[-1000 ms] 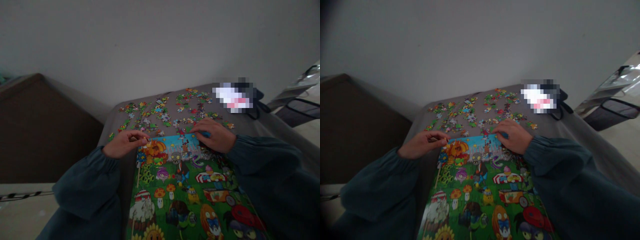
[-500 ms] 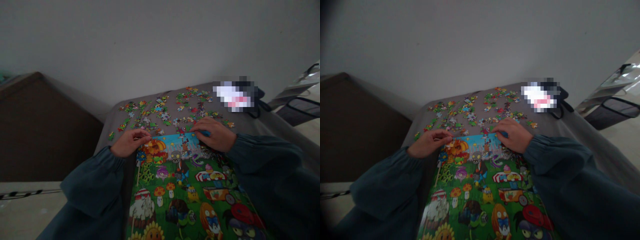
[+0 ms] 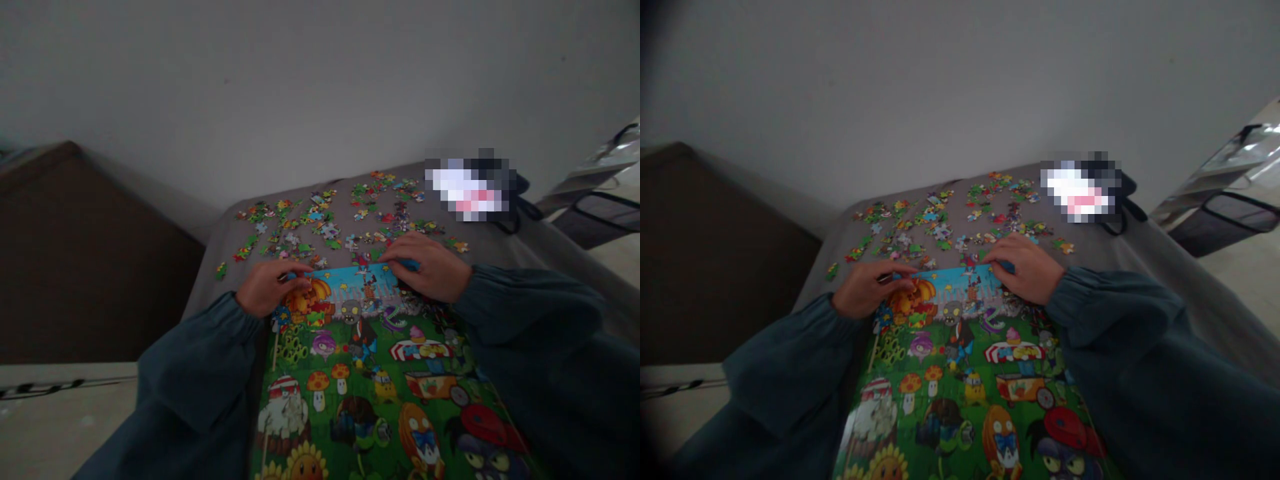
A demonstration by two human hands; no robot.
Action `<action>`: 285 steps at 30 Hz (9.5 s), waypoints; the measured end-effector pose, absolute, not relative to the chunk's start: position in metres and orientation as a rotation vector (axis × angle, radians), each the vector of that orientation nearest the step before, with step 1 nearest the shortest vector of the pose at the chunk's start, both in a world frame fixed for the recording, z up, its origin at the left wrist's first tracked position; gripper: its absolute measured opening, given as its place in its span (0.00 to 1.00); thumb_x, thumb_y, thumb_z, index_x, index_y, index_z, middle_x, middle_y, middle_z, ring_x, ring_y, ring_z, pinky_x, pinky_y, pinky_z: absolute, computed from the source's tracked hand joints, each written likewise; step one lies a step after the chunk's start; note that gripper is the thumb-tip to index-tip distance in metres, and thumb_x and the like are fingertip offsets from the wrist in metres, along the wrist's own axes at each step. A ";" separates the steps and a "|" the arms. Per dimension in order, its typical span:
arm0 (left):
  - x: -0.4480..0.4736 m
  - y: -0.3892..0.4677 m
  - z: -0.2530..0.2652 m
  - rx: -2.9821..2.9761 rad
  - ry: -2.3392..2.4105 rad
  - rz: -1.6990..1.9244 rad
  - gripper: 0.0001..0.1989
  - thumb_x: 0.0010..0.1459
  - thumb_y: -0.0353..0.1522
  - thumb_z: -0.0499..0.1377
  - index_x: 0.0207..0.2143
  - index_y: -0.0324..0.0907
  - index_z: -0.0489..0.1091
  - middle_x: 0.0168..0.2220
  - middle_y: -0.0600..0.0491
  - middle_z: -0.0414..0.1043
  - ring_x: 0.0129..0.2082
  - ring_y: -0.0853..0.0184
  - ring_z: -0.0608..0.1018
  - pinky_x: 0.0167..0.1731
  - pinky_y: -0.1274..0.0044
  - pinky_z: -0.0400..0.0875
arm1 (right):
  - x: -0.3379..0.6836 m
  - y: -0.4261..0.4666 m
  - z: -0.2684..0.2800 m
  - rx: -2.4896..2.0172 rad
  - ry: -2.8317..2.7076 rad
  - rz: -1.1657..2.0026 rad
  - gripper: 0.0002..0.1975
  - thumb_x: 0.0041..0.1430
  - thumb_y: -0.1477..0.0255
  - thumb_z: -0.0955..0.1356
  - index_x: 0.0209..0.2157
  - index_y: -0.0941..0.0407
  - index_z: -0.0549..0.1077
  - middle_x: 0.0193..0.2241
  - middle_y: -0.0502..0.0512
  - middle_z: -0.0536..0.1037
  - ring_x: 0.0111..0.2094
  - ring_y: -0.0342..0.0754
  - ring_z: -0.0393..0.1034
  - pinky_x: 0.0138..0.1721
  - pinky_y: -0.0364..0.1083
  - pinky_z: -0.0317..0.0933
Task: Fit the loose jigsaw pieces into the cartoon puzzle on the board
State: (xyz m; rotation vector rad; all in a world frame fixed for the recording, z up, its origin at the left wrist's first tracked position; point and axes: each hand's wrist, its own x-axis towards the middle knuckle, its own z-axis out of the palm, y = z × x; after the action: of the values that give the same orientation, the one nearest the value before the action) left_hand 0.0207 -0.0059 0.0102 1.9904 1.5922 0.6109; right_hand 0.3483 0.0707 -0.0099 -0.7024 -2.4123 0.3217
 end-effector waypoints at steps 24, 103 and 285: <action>0.006 -0.005 0.016 2.050 1.615 0.287 0.35 0.49 0.47 0.70 0.57 0.45 0.70 0.47 0.49 0.76 0.41 0.60 0.76 0.41 0.71 0.70 | 0.348 0.072 -0.008 -0.636 -2.423 0.342 0.10 0.65 0.75 0.64 0.38 0.55 0.79 0.35 0.57 0.81 0.39 0.51 0.74 0.45 0.54 0.68; -0.008 -0.002 0.015 1.747 1.708 0.352 0.20 0.50 0.51 0.64 0.29 0.43 0.75 0.24 0.54 0.75 0.23 0.68 0.72 0.22 0.78 0.63 | 0.349 0.071 -0.008 -0.670 -2.458 0.391 0.11 0.63 0.75 0.64 0.38 0.53 0.79 0.35 0.56 0.81 0.41 0.53 0.74 0.48 0.55 0.68; 0.104 -0.090 0.059 2.080 1.443 -0.484 0.20 0.57 0.46 0.67 0.40 0.42 0.68 0.51 0.45 0.68 0.53 0.49 0.69 0.53 0.54 0.65 | 0.345 0.073 -0.006 -0.685 -2.554 0.421 0.12 0.64 0.75 0.63 0.40 0.56 0.79 0.37 0.59 0.80 0.42 0.52 0.70 0.50 0.54 0.62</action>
State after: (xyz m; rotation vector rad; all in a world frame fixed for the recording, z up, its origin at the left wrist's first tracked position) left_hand 0.1039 -0.0899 0.0592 2.0801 1.4434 -0.4837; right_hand 0.3453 0.0733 -0.0064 -0.6848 -2.5544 0.4215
